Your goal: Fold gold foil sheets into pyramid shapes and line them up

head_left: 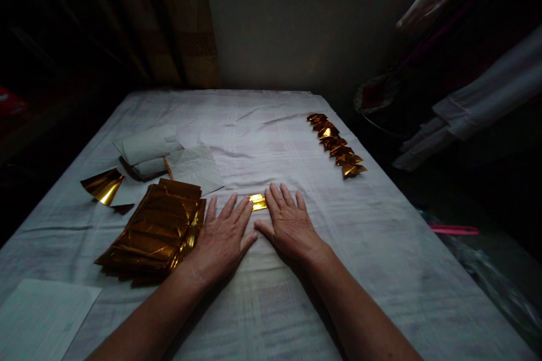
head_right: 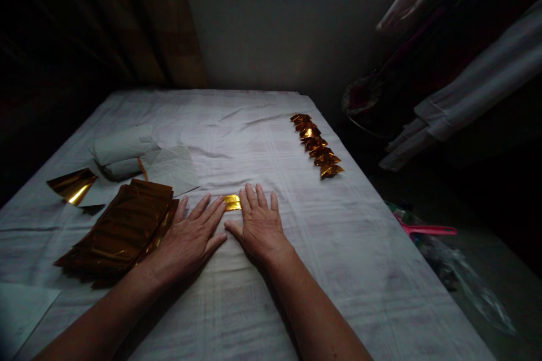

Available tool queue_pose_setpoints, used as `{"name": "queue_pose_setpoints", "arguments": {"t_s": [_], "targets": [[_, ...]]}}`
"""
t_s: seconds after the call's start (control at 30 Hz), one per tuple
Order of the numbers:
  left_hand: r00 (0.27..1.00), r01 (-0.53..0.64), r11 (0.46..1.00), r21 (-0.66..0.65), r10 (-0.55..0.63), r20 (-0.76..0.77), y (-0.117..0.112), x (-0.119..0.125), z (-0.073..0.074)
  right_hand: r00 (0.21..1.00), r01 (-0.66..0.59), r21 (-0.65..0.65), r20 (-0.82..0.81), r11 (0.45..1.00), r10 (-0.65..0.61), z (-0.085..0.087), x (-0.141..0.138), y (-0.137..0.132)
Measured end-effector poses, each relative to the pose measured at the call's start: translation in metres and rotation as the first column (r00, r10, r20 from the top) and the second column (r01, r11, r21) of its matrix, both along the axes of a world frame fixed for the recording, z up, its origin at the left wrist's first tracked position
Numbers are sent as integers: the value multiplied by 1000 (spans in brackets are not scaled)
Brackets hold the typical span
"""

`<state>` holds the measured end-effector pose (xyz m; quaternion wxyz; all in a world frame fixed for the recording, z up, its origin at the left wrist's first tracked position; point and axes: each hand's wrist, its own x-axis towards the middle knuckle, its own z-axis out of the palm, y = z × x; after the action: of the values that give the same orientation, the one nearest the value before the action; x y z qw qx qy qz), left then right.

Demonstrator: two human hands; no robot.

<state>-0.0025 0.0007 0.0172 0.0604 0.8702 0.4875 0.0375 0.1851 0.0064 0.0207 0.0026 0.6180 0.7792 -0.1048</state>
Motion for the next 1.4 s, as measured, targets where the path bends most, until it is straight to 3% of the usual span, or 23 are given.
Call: {"name": "queue_pose_setpoints", "arguments": {"t_s": [0.53,0.67,0.77,1.1,1.4], "targets": [[997,-1,1000,-17,0,-76,-3,-6,16,999,23,45,-43,999,-21,-1,-5,0],[998,-1,999,-36,-2,-63,4,-9,15,990,-77,146,-104,986,92,-4,-11,0],[997,7,997,-74,-13,-72,8,-10,15,974,-167,134,-134,977,185,-5,-15,-1],[998,29,998,-50,-32,-57,7,-17,12,996,58,64,-78,996,-53,-7,-9,-3],[996,31,995,-98,-39,-86,8,-16,16,994,7,17,-111,1000,-5,5,3,3]]}}
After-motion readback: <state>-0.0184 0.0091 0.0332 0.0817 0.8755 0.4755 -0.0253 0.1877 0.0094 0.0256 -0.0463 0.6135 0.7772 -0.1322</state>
